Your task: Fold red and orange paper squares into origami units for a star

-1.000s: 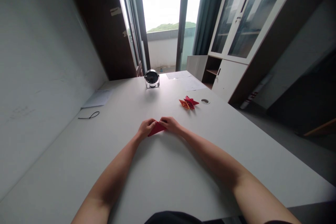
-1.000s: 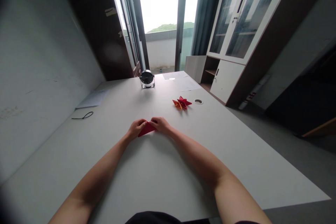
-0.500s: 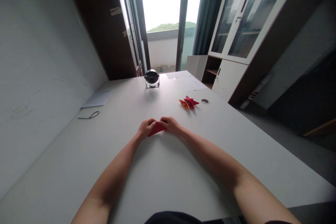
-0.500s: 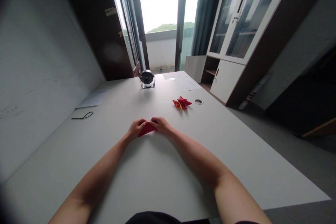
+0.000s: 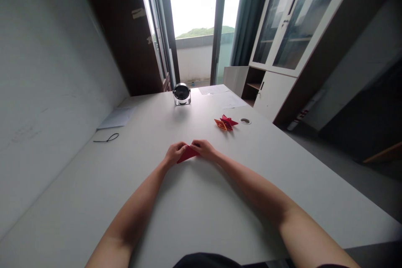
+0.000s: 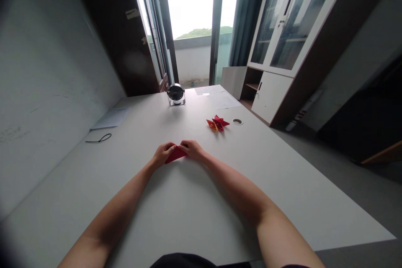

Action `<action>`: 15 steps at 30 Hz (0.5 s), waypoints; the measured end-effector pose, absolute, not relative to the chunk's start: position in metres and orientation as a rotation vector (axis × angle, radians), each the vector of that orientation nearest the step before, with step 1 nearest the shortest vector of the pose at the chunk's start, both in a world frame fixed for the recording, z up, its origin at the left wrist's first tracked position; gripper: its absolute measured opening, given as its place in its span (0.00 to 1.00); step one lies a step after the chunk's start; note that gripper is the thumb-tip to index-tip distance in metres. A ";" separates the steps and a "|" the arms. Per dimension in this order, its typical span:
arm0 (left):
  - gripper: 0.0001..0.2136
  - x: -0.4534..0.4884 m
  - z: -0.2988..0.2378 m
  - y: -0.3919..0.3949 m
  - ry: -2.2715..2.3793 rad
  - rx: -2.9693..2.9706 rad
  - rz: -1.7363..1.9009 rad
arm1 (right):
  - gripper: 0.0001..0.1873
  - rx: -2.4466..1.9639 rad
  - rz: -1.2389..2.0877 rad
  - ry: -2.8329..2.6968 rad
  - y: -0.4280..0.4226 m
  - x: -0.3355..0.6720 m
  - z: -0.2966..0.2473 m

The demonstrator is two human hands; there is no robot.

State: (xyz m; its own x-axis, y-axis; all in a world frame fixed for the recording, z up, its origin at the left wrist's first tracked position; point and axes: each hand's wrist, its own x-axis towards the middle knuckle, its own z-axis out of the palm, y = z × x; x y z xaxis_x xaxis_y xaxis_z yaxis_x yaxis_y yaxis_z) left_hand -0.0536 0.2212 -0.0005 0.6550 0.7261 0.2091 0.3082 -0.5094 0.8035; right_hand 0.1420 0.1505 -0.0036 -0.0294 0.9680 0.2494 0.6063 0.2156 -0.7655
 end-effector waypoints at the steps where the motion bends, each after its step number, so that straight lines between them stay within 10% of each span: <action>1: 0.14 -0.054 -0.001 0.221 0.796 2.105 0.693 | 0.17 -1.479 0.597 -1.726 0.151 0.142 -0.004; 15: 0.14 -0.053 -0.003 0.222 0.789 2.108 0.695 | 0.16 -1.473 0.593 -1.736 0.150 0.142 -0.003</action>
State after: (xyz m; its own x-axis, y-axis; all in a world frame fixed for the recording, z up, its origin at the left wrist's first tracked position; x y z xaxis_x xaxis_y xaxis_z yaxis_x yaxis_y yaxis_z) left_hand -0.0535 0.2225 -0.0031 0.6599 0.7202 0.2139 0.3028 -0.5155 0.8016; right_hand 0.1417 0.1503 -0.0033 -0.0367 0.9662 0.2551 0.6087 0.2240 -0.7611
